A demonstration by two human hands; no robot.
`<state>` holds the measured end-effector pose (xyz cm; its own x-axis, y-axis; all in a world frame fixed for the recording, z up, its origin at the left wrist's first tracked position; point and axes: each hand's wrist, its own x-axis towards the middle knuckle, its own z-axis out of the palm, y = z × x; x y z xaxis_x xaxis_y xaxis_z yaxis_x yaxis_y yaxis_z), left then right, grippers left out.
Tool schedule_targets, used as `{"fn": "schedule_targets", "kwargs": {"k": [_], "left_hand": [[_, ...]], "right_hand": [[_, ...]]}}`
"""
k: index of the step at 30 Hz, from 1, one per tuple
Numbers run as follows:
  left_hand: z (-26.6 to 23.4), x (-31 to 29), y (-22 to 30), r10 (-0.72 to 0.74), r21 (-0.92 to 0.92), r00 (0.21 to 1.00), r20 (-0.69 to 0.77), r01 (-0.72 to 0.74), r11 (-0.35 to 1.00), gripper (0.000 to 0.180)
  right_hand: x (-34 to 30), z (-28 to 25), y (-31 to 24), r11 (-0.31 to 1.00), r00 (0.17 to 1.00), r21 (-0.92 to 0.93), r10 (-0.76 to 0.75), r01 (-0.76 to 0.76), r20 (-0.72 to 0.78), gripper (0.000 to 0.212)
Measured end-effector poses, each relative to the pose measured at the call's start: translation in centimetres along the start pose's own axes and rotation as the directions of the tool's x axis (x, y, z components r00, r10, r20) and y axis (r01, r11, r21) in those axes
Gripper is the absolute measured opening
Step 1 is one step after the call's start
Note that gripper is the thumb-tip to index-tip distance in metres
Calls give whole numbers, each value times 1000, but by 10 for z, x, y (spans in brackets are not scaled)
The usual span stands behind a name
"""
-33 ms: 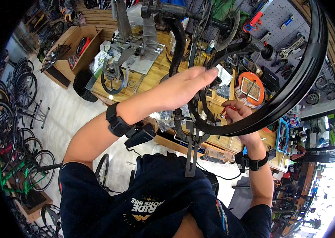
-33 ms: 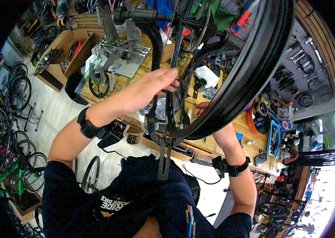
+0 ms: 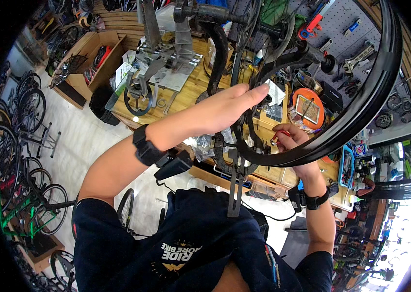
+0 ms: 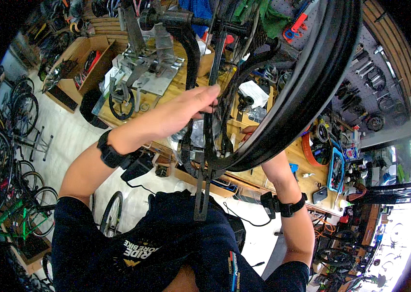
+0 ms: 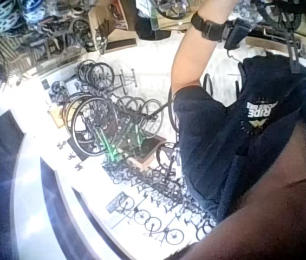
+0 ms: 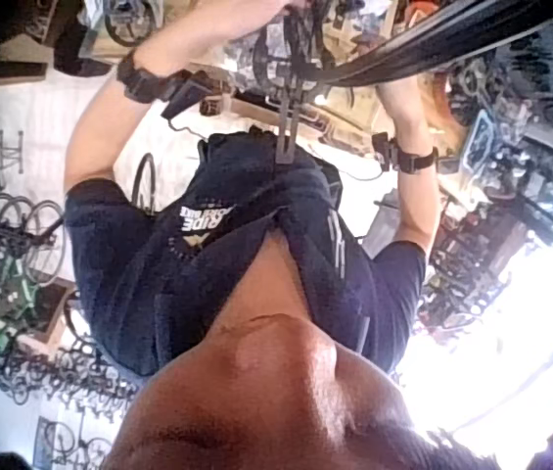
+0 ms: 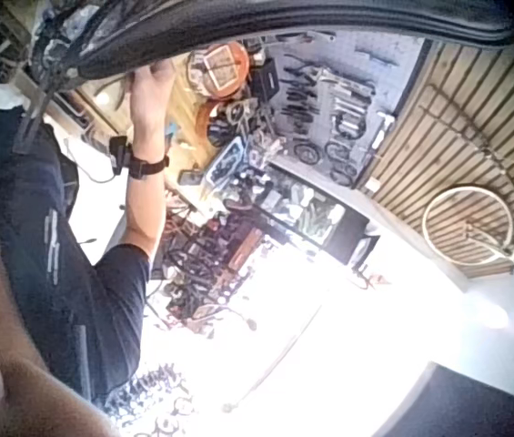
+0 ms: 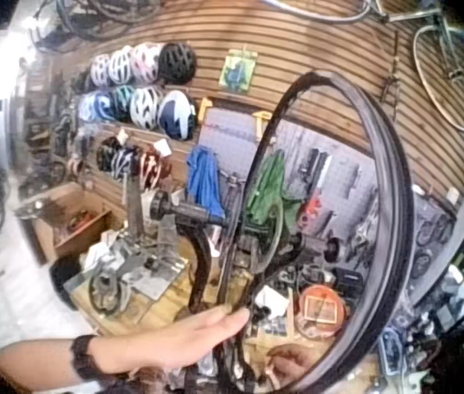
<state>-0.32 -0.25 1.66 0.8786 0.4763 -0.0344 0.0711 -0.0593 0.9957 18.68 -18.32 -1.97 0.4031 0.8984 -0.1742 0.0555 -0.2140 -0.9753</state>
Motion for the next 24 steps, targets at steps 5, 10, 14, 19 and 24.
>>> {"fn": "schedule_targets", "kwargs": {"k": [5,10,14,19,24], "left_hand": [[-20,37,-46,-73,-39,997,38,75,996,75],[-39,28,-27,-19,-32,976,215,27,999,63],[-43,7,16,303,-145,903,306,-270,952,57],[-24,8,57,673,-126,715,190,-662,739,69],[-32,11,100,864,12,419,279,-901,433,75]], "right_hand": [[-4,-6,13,1000,1000,-2,2,-2,-6,19],[-6,-15,19,996,1000,-90,-11,11,1,21],[-9,-17,17,994,1000,-111,9,-10,-7,22],[-8,-17,14,994,999,-106,31,-34,-29,22],[-6,-16,16,993,998,-104,46,-51,-51,22]]}}
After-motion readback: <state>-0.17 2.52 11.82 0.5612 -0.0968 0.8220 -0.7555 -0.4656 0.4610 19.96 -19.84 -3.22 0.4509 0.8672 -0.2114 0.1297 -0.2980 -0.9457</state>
